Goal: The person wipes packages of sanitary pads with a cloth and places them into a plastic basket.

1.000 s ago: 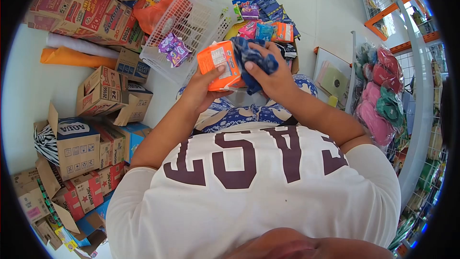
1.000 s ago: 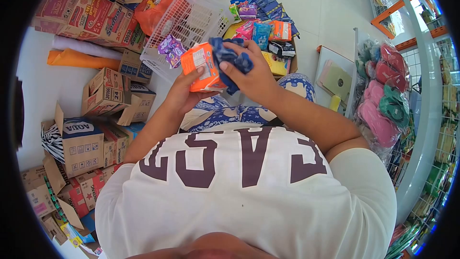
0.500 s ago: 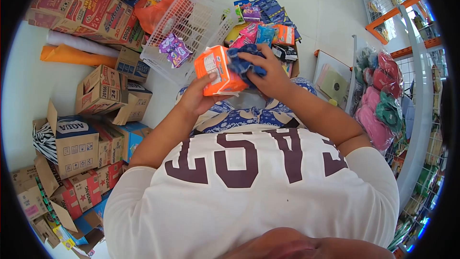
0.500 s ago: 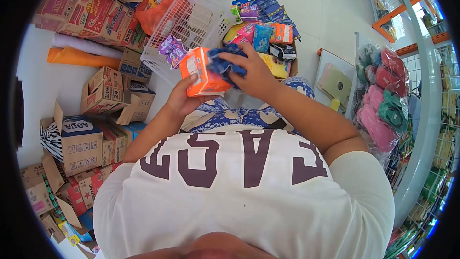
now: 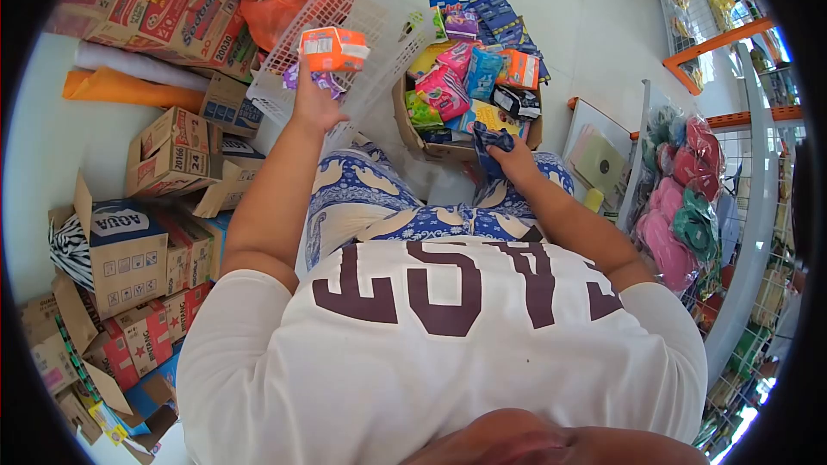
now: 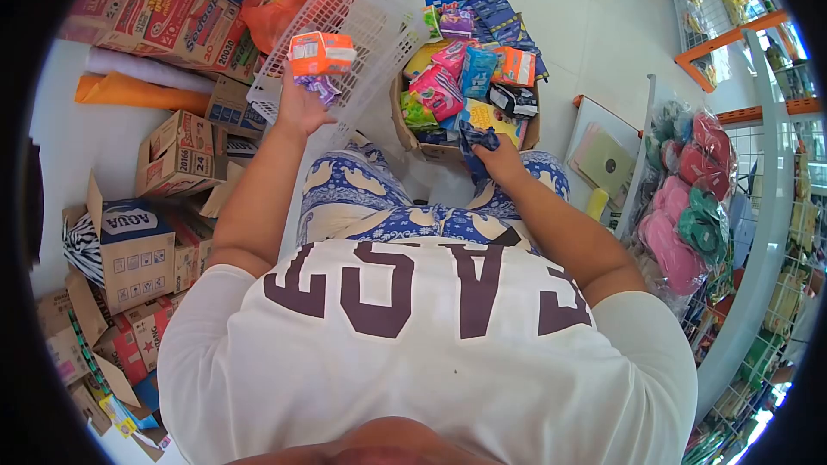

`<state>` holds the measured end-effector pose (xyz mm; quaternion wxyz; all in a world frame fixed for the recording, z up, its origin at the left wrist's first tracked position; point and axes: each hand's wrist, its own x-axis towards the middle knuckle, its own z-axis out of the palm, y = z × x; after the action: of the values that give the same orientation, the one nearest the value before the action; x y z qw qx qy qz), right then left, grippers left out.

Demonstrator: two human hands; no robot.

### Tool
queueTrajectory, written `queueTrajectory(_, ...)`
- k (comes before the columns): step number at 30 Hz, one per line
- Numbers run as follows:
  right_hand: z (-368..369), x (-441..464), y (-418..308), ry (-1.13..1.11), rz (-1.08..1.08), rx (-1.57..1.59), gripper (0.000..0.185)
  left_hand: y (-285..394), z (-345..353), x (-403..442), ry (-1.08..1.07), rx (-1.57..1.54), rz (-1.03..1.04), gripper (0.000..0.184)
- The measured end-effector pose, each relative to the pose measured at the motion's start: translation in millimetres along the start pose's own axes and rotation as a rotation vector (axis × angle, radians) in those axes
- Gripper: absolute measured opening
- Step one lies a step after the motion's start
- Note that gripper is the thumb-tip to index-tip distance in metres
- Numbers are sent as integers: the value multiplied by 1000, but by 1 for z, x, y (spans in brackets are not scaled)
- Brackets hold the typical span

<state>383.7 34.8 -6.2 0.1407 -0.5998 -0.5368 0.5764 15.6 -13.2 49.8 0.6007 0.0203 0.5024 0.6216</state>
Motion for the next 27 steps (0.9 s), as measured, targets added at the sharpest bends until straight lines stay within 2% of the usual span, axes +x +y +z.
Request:
queueTrajectory(1,-1,7,7,7,10,0,40,-1,2,3,40,105,9,107)
queueTrajectory(3,1,29,26,38,-32,70,44,-20,0,-9,-22,246,26,107)
queueTrajectory(4,-1,26,14,43,-23,73,44,-33,-10,-6,128,329,-21,93)
queueTrajectory(5,-5,24,0,22,-15,-85,45,-48,-23,-2,278,411,-67,80)
queueTrajectory(6,-7,24,-10,-2,-7,-242,45,-70,-54,10,251,437,-26,74)
queueTrajectory(7,-8,40,1,1,1,-239,45,-85,-79,18,221,461,17,68)
queueTrajectory(9,-10,85,36,31,-292,-685,41,-91,-73,-4,207,483,36,60)
queueTrajectory(12,-18,131,40,52,-280,-773,39,-93,-73,-17,197,586,46,47)
queueTrajectory(14,-31,138,11,98,-292,-882,41,-98,-87,-16,208,667,30,41)
queueTrajectory(15,-36,142,-3,141,-314,-989,42,-107,-102,-12,170,720,135,39)
queueTrajectory(16,-39,149,-8,138,-312,-988,42,-111,-107,-10,133,772,242,36)
queueTrajectory(18,-51,167,-14,57,-115,-1271,41,-117,-110,-7,128,802,280,35)
queueTrajectory(19,-55,181,-6,54,-117,-1269,41,-119,-108,-5,122,830,321,33)
queueTrajectory(21,-51,196,5,168,-28,-1276,53,-119,-109,-2,108,856,313,32)
queueTrajectory(24,-52,185,5,162,-39,-1355,53,-120,-107,-2,95,901,294,30)
queueTrajectory(27,-56,174,1,161,-33,-1292,53,-118,-100,-5,107,899,245,28)
